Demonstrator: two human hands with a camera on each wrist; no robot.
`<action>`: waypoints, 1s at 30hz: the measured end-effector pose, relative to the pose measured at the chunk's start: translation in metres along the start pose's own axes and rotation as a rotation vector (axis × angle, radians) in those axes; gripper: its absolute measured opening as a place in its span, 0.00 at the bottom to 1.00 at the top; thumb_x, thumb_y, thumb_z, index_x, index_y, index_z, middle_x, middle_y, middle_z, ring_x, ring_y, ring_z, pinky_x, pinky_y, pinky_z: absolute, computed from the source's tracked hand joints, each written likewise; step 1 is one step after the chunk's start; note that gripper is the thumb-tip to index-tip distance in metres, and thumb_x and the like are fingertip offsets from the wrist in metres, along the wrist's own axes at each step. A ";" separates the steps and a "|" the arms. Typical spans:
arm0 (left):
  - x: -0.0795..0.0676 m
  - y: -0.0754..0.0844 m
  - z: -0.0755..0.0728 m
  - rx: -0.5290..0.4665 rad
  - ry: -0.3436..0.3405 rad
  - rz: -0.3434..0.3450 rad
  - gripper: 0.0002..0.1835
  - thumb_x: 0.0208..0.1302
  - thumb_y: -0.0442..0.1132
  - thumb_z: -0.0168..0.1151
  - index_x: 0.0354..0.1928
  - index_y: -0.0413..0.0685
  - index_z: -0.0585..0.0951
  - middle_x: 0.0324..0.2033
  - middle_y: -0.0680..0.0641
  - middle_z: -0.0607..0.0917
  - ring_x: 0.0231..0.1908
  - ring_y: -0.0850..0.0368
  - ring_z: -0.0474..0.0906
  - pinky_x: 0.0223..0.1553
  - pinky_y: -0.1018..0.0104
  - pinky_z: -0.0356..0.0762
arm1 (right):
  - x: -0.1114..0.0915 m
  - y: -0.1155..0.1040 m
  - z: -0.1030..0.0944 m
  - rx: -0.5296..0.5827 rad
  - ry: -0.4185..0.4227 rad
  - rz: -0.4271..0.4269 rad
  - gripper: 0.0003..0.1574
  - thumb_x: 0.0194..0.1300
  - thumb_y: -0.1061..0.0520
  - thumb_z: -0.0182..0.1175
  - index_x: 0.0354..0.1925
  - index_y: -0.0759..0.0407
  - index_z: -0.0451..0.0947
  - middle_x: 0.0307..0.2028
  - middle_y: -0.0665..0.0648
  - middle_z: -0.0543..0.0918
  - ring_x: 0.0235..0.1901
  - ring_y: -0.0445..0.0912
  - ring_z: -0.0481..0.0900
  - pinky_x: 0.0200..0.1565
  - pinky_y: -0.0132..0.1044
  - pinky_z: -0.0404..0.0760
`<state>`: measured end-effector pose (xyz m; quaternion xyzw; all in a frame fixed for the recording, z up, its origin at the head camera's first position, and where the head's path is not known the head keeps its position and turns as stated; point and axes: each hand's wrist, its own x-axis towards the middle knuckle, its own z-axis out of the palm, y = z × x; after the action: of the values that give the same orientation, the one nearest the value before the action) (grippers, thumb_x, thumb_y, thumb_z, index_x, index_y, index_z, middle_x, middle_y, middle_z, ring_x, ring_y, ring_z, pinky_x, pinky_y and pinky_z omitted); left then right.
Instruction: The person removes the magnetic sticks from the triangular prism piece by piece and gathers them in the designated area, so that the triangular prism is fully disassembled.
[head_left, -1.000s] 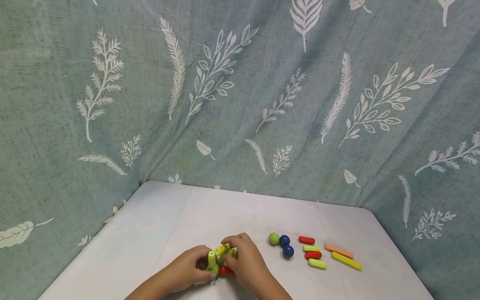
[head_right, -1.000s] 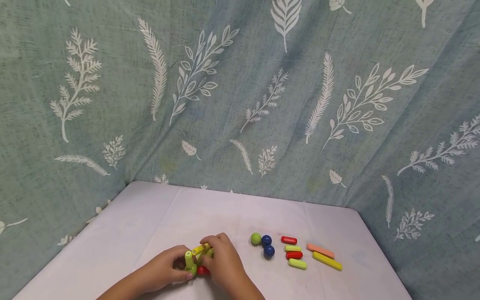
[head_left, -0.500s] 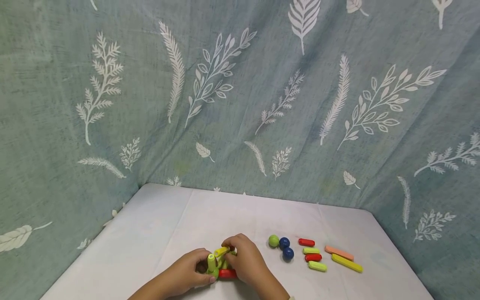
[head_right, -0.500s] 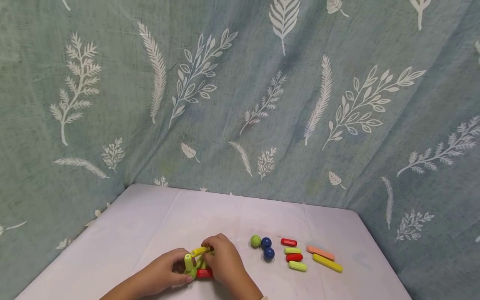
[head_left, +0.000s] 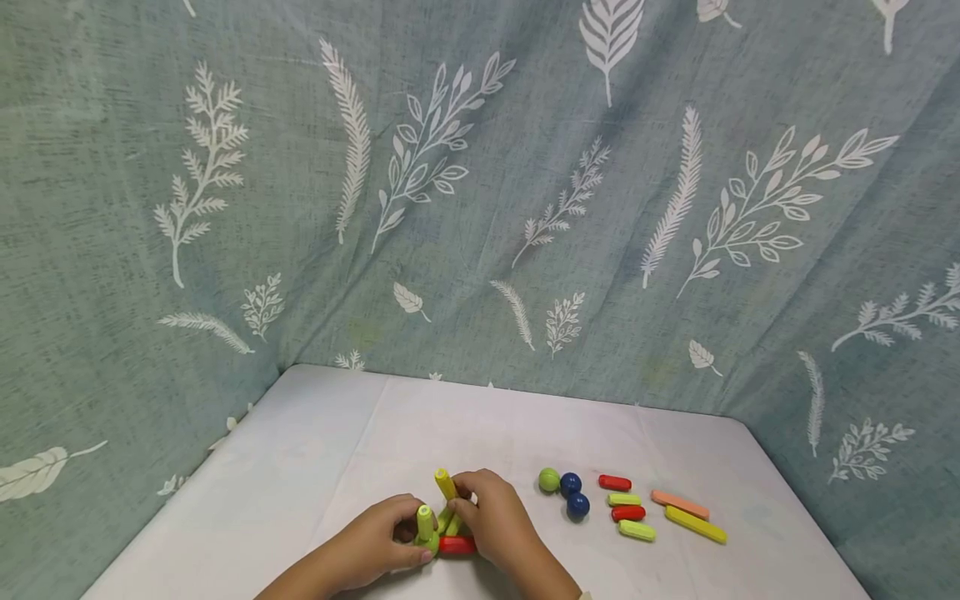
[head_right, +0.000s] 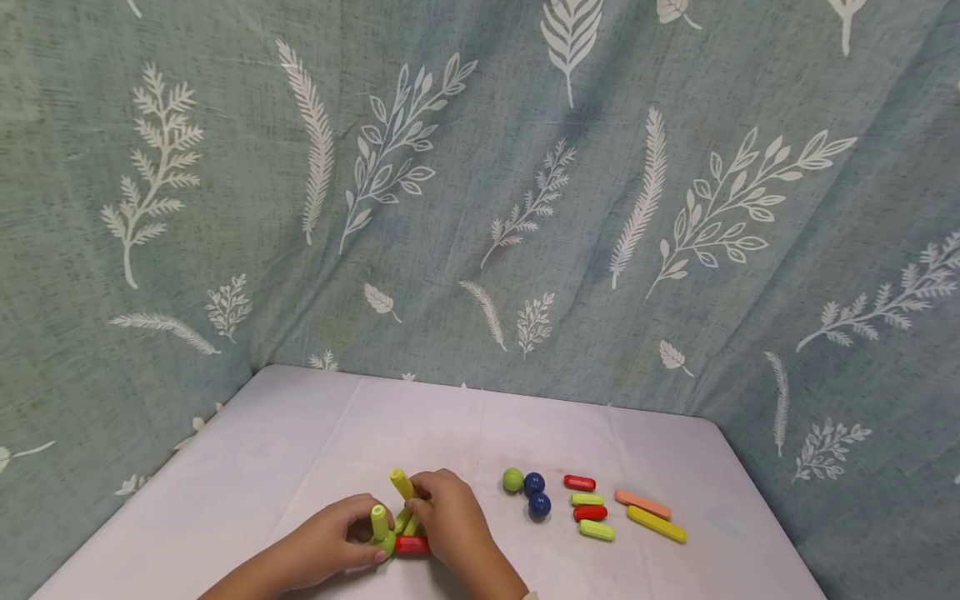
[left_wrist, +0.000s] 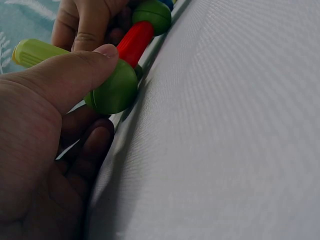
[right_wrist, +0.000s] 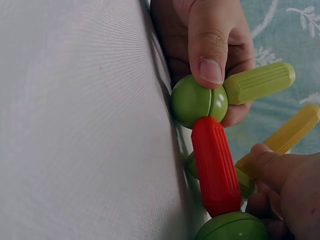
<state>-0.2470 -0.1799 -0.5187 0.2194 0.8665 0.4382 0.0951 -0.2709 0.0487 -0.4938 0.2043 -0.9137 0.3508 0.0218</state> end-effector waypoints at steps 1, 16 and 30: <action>0.000 0.000 0.000 0.006 0.001 0.000 0.16 0.59 0.54 0.78 0.45 0.61 0.83 0.42 0.58 0.81 0.41 0.64 0.78 0.44 0.70 0.79 | 0.000 0.000 0.000 0.002 0.003 0.000 0.11 0.68 0.54 0.71 0.49 0.45 0.87 0.38 0.37 0.80 0.37 0.34 0.74 0.41 0.33 0.79; 0.000 0.001 0.000 0.005 0.006 0.003 0.16 0.60 0.54 0.78 0.44 0.62 0.83 0.42 0.59 0.82 0.42 0.64 0.77 0.44 0.69 0.78 | -0.005 0.004 -0.008 0.052 0.024 -0.034 0.08 0.69 0.54 0.71 0.46 0.45 0.85 0.40 0.42 0.79 0.31 0.35 0.72 0.32 0.29 0.76; 0.001 0.002 0.001 0.021 0.009 -0.008 0.15 0.59 0.54 0.78 0.41 0.63 0.81 0.41 0.59 0.81 0.41 0.64 0.77 0.42 0.69 0.79 | -0.013 0.013 -0.026 0.033 0.010 0.096 0.12 0.68 0.51 0.71 0.49 0.46 0.86 0.41 0.41 0.80 0.33 0.40 0.74 0.32 0.29 0.78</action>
<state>-0.2465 -0.1776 -0.5175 0.2150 0.8723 0.4298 0.0909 -0.2667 0.0785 -0.4847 0.1586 -0.9165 0.3673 0.0061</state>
